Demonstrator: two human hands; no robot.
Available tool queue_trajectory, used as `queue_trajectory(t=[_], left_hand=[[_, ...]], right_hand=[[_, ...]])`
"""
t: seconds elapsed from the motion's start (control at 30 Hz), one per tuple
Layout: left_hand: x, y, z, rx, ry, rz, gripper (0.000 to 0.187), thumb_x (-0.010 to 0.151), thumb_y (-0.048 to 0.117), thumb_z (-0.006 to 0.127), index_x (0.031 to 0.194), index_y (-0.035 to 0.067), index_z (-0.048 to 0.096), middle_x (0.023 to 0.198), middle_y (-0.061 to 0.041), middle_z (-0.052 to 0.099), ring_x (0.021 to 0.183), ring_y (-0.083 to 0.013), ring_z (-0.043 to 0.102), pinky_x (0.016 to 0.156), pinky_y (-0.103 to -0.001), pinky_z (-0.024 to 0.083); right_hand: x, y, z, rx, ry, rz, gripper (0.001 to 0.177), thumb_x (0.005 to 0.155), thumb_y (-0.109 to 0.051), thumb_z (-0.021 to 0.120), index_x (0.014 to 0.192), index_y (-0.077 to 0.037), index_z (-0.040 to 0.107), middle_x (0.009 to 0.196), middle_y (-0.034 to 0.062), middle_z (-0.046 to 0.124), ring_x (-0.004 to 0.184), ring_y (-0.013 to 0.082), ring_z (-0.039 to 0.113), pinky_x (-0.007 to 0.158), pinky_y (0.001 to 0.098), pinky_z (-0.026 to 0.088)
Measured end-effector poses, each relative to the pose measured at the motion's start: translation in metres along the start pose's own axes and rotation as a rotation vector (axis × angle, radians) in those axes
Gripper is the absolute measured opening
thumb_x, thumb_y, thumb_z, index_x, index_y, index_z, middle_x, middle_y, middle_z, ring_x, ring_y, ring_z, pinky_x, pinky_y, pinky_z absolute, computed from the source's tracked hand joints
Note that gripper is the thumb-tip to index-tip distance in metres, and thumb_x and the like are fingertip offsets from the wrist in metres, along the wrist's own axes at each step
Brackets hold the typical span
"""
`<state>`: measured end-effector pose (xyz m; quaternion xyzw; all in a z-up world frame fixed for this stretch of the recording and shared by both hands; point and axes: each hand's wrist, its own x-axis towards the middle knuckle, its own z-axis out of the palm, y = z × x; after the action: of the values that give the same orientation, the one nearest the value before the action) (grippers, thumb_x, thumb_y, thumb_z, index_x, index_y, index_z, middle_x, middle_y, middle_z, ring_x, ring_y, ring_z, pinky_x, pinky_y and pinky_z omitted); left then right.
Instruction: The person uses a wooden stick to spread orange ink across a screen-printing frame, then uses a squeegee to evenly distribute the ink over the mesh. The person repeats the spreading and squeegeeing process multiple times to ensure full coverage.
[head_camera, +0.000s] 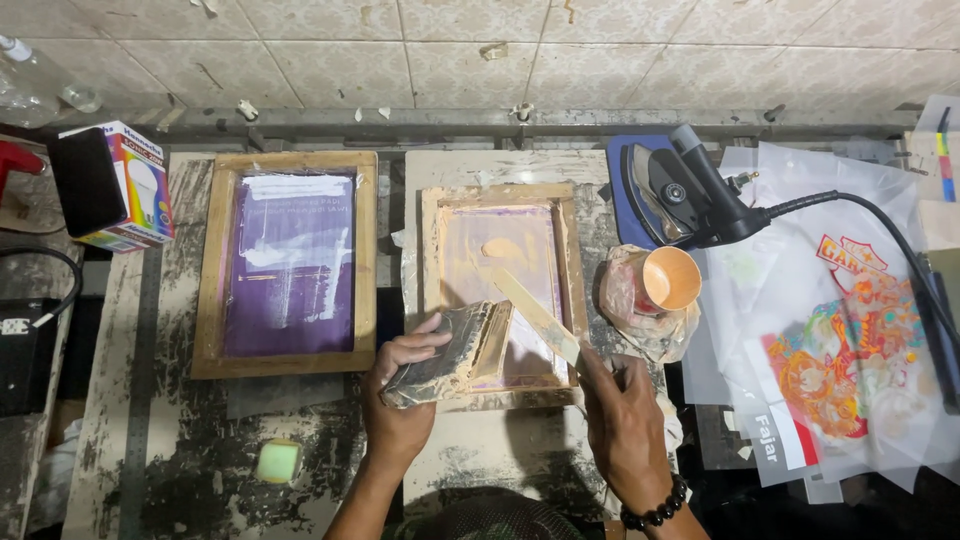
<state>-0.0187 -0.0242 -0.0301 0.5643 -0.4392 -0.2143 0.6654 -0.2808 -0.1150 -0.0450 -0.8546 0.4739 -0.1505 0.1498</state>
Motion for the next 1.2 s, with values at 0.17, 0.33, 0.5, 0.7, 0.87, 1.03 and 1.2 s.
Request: queue_trajectory(t=[0.17, 0.33, 0.5, 0.7, 0.87, 1.03, 1.2], left_hand=[[0.004, -0.012, -0.001, 0.026, 0.073, -0.034, 0.028, 0.086, -0.013, 0.068, 0.101, 0.008, 0.054, 0.118, -0.019, 0.073, 0.127, -0.0366, 0.069, 0.111, -0.043, 0.059], [0.021, 0.008, 0.004, 0.188, 0.173, 0.0, 0.021, 0.092, -0.002, 0.07, 0.099, 0.011, 0.055, 0.111, -0.013, 0.077, 0.117, -0.0316, 0.075, 0.099, -0.038, 0.063], [0.016, 0.005, -0.001, -0.023, 0.128, 0.003, 0.01, 0.101, 0.01, 0.062, 0.098, 0.017, 0.055, 0.109, -0.014, 0.075, 0.123, -0.0388, 0.071, 0.109, -0.05, 0.06], [-0.016, -0.025, -0.005, 0.535, 0.132, -0.217, 0.038, 0.077, 0.021, 0.09, 0.099, 0.012, 0.06, 0.103, -0.006, 0.073, 0.088, -0.0226, 0.071, 0.064, -0.037, 0.056], [-0.008, 0.018, 0.011, 0.337, 0.148, -0.491, 0.038, 0.079, 0.028, 0.085, 0.108, 0.011, 0.068, 0.104, -0.007, 0.077, 0.096, -0.0245, 0.076, 0.081, -0.037, 0.062], [-0.015, 0.026, 0.023, 0.111, 0.163, -0.733, 0.037, 0.082, 0.021, 0.081, 0.116, 0.011, 0.068, 0.11, -0.012, 0.081, 0.103, -0.0263, 0.083, 0.087, -0.033, 0.07], [-0.007, 0.025, 0.047, -0.117, 0.302, -0.833, 0.033, 0.09, 0.031, 0.077, 0.077, 0.012, 0.053, 0.08, -0.008, 0.066, 0.084, -0.0218, 0.067, 0.085, -0.04, 0.062]], right_hand=[[-0.02, -0.001, -0.024, 0.012, -0.077, 0.029, 0.065, 0.085, -0.007, 0.072, 0.146, -0.023, 0.053, 0.107, 0.0083, 0.059, 0.083, 0.0208, 0.06, 0.054, 0.0337, 0.059], [-0.045, 0.003, -0.035, 0.138, -0.2, 0.087, 0.063, 0.081, -0.002, 0.073, 0.139, -0.021, 0.06, 0.126, 0.0158, 0.059, 0.09, 0.0243, 0.074, 0.078, 0.0354, 0.072], [-0.032, 0.027, -0.058, 0.297, 0.095, 0.327, 0.042, 0.099, -0.02, 0.056, 0.138, -0.007, 0.064, 0.098, 0.0131, 0.062, 0.087, 0.023, 0.063, 0.073, 0.0336, 0.049], [-0.019, 0.083, -0.055, -0.121, 0.153, 0.337, 0.039, 0.105, -0.014, 0.055, 0.141, 0.0, 0.06, 0.088, 0.025, 0.063, 0.089, 0.0452, 0.06, 0.076, 0.055, 0.046], [0.017, 0.101, -0.05, -0.277, -0.02, 0.397, 0.031, 0.106, -0.025, 0.047, 0.129, -0.01, 0.062, 0.087, 0.0253, 0.063, 0.083, 0.0518, 0.061, 0.068, 0.062, 0.048], [0.047, 0.071, -0.06, -0.393, -0.035, 0.362, 0.053, 0.1, -0.04, 0.053, 0.146, -0.014, 0.052, 0.129, 0.0337, 0.06, 0.107, 0.0549, 0.063, 0.083, 0.0646, 0.053], [0.026, -0.012, -0.038, 0.107, -0.047, -0.26, 0.055, 0.082, -0.039, 0.078, 0.127, -0.01, 0.066, 0.116, 0.0152, 0.063, 0.109, 0.0298, 0.059, 0.092, 0.045, 0.054]])
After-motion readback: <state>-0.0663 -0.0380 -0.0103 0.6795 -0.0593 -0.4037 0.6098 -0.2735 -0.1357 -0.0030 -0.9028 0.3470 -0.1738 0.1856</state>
